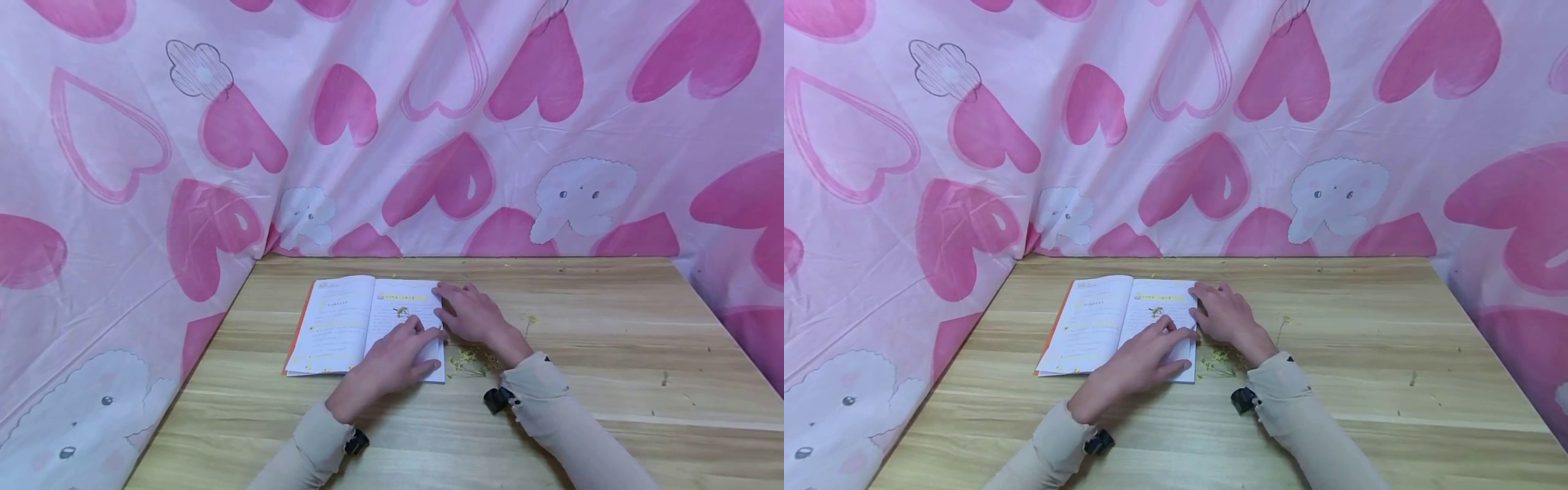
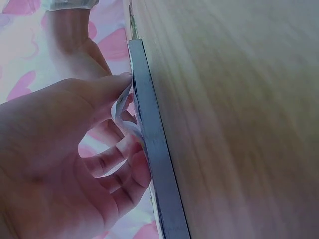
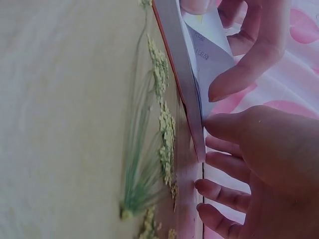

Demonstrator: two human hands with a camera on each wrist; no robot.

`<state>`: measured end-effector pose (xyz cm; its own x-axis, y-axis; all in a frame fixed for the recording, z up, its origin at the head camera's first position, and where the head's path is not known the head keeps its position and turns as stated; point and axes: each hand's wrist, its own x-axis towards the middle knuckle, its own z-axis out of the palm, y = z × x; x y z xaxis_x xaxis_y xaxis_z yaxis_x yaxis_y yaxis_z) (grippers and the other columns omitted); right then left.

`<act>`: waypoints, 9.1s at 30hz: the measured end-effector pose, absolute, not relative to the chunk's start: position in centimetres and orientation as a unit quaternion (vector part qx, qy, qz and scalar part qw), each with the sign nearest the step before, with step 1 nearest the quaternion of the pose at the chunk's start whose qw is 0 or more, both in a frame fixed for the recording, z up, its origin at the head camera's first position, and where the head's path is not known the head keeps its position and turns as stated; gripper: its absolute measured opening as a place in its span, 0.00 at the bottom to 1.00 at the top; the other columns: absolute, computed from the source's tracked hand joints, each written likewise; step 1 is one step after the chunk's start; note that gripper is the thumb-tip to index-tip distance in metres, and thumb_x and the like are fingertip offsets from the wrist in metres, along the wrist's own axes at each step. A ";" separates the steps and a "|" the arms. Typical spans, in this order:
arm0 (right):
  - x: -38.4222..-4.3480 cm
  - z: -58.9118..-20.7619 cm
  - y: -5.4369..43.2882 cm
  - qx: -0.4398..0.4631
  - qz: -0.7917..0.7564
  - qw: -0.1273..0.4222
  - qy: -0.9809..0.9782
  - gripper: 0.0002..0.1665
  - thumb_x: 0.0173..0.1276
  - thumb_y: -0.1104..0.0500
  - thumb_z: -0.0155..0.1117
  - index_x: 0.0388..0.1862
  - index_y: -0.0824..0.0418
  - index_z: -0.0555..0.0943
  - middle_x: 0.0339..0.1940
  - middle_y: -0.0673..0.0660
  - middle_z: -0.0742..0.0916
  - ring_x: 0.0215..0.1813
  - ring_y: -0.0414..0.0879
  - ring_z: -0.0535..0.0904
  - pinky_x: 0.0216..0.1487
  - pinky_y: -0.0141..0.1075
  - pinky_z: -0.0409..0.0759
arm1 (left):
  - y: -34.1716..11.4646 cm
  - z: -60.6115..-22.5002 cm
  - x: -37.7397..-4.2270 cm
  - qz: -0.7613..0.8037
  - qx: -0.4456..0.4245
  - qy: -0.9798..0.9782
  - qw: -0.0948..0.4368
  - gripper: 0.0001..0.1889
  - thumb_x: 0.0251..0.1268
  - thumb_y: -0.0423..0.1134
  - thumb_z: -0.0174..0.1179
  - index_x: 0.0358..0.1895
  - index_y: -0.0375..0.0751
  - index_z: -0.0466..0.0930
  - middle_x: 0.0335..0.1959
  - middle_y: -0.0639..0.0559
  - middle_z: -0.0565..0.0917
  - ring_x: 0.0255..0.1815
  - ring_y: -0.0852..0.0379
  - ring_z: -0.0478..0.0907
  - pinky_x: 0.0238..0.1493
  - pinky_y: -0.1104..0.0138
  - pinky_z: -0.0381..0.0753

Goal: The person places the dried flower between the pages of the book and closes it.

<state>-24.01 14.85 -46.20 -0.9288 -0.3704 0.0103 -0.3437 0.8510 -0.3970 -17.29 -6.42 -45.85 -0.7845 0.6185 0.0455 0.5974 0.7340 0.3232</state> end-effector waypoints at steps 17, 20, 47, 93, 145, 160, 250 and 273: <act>-24.2 -46.6 15.0 -0.166 -0.200 0.032 0.965 0.37 0.86 0.43 0.55 0.87 0.52 0.65 0.86 0.56 0.73 0.81 0.69 0.71 0.67 0.72 0.78 | -6.9 -44.3 -16.9 0.268 0.270 0.925 -0.004 0.17 0.81 0.53 0.63 0.61 0.48 0.86 0.44 0.57 0.88 0.35 0.64 0.80 0.39 0.70 0.81; -24.2 -46.5 14.8 -0.170 -0.180 0.038 0.968 0.37 0.86 0.43 0.56 0.87 0.52 0.65 0.89 0.56 0.67 0.83 0.70 0.68 0.66 0.73 0.78 | -7.2 -43.8 -17.3 0.289 0.255 0.923 -0.006 0.15 0.83 0.52 0.61 0.55 0.48 0.89 0.40 0.57 0.90 0.34 0.66 0.82 0.38 0.72 0.82; -24.4 -45.7 14.4 -0.179 -0.166 0.092 0.965 0.37 0.86 0.45 0.57 0.87 0.56 0.65 0.89 0.59 0.66 0.87 0.60 0.64 0.77 0.66 0.72 | -11.5 -39.4 -17.5 0.369 0.250 0.895 0.002 0.23 0.71 0.28 0.61 0.66 0.48 0.85 0.54 0.54 0.88 0.41 0.60 0.85 0.40 0.68 0.85; -24.3 -46.6 14.6 -0.184 -0.178 0.091 0.962 0.39 0.88 0.44 0.51 0.89 0.58 0.59 0.90 0.60 0.63 0.89 0.61 0.61 0.82 0.62 0.67 | -19.5 -43.3 -18.8 0.158 0.015 0.985 -0.067 0.24 0.72 0.31 0.62 0.67 0.55 0.87 0.47 0.38 0.85 0.30 0.48 0.75 0.22 0.62 0.69; -23.8 -47.1 15.0 -0.177 -0.240 0.073 0.952 0.39 0.87 0.46 0.54 0.89 0.58 0.59 0.91 0.60 0.62 0.89 0.64 0.60 0.83 0.63 0.65 | -14.5 -44.6 -21.4 0.157 0.182 0.970 0.027 0.25 0.75 0.46 0.70 0.72 0.49 0.81 0.74 0.39 0.77 0.74 0.34 0.76 0.60 0.37 0.85; -22.1 -46.9 18.8 -0.181 -0.339 0.022 0.923 0.29 0.74 0.50 0.76 0.70 0.57 0.81 0.65 0.57 0.86 0.59 0.53 0.83 0.63 0.53 0.83 | -14.5 -44.9 -21.9 0.178 0.194 0.964 0.033 0.24 0.74 0.42 0.71 0.70 0.42 0.82 0.70 0.36 0.79 0.69 0.33 0.77 0.70 0.41 0.80; -20.7 -44.3 24.0 -0.144 -0.226 0.090 0.959 0.04 0.75 0.55 0.74 0.43 0.54 0.87 0.32 0.48 0.87 0.33 0.42 0.79 0.40 0.41 0.80 | -14.3 -45.0 -21.5 0.166 0.196 0.966 0.043 0.25 0.81 0.45 0.64 0.75 0.45 0.75 0.75 0.36 0.72 0.74 0.30 0.71 0.65 0.35 0.82; -17.1 -43.8 25.1 -0.113 -0.160 0.093 0.976 0.05 0.73 0.57 0.74 0.35 0.52 0.87 0.26 0.44 0.84 0.30 0.40 0.76 0.36 0.40 0.75 | -14.3 -44.9 -21.6 0.156 0.201 0.966 0.038 0.25 0.81 0.45 0.64 0.75 0.45 0.76 0.75 0.35 0.73 0.72 0.30 0.73 0.63 0.36 0.83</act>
<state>-17.10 25.09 -43.84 -0.9573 -0.2495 -0.1459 -0.1899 0.9234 -0.3335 -21.60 -14.33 -44.94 -0.9163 0.4003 -0.0106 0.3767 0.8708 0.3160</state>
